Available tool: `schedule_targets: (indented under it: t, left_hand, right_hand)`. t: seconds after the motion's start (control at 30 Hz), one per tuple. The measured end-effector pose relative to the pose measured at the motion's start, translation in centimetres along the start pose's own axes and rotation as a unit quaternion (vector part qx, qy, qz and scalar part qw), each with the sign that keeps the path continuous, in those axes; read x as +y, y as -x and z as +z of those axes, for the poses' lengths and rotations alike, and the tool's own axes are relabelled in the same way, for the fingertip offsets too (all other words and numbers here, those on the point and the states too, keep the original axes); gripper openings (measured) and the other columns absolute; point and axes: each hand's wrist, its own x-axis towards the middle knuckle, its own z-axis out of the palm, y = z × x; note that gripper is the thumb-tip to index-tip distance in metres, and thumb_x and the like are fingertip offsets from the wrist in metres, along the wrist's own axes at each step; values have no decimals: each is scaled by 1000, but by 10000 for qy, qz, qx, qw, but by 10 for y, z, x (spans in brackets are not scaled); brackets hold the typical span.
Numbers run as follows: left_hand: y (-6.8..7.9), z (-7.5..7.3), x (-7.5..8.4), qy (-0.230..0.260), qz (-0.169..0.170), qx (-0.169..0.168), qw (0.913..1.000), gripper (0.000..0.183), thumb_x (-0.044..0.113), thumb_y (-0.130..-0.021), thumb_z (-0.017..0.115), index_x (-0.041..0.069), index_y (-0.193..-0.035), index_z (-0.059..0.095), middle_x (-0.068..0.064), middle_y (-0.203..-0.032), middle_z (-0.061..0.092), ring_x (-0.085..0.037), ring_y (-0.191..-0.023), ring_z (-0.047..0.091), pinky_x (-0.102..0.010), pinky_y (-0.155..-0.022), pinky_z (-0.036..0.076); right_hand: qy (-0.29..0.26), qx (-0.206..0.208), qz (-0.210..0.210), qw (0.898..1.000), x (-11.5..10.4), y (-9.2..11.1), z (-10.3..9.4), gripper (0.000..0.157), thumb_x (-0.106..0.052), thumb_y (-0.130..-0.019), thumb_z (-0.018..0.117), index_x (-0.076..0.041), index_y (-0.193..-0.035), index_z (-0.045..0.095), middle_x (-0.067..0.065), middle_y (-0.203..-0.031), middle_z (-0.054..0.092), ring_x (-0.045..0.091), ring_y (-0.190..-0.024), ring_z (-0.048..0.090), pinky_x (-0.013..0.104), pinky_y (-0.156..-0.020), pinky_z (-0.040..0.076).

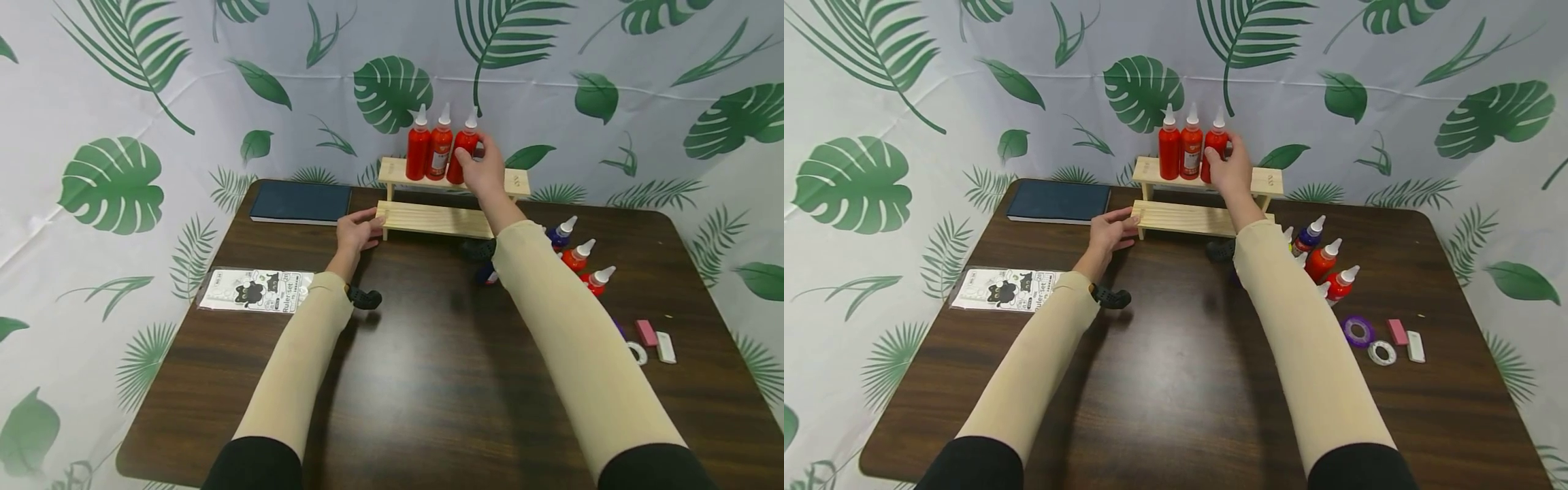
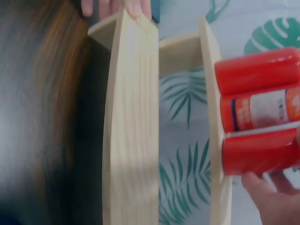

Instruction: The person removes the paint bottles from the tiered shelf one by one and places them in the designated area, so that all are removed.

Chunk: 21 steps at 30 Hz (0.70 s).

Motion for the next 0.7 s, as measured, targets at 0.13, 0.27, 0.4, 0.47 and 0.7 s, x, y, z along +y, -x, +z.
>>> schedule_targets:
  t: [0.13, 0.27, 0.4, 0.47, 0.7]
  left_hand:
    - [1, 0, 1, -29, -11, -9, 10000, 32, 19, -84, 75, 20, -116, 71, -9, -100, 73, -20, -85, 71, -36, -72, 58]
    - [1, 1, 0, -51, 1, -7, 10000, 32, 20, -84, 76, 20, -116, 71, -9, -99, 73, -18, -83, 72, -34, -69, 59]
    - [0, 1, -1, -43, 3, -4, 10000, 34, 20, -83, 76, 19, -116, 71, -9, -101, 73, -19, -84, 72, -34, -69, 59]
    - [1, 1, 0, -40, 10, 3, 10000, 34, 19, -83, 77, 19, -116, 71, -9, -102, 72, -20, -84, 72, -34, -69, 59]
    - [1, 1, 1, -22, 0, -46, 10000, 36, 20, -82, 77, 19, -117, 70, -9, -103, 72, -22, -87, 71, -35, -70, 59]
  right_hand:
    - [-235, 19, 208, 9995, -3, 11, -7, 55, -31, -98, 52, -24, -149, 32, 8, -143, 43, 20, -126, 46, 37, -102, 45]
    - [-584, -47, 61, 9983, -9, 33, -22, 54, -32, -97, 55, -27, -147, 36, 8, -143, 44, 23, -125, 47, 41, -100, 46]
    - [-798, -145, -253, 9964, -10, 65, -44, 52, -31, -96, 58, -29, -145, 39, 8, -142, 46, 27, -124, 49, 42, -101, 45]
    - [-830, -233, -344, 9957, -9, 82, -57, 52, -32, -95, 59, -31, -144, 40, 6, -143, 45, 28, -126, 48, 43, -101, 44]
    - [-948, -685, -605, 9913, 19, 139, -94, 57, -36, -93, 61, -29, -145, 39, 8, -146, 43, 29, -128, 47, 40, -95, 47]
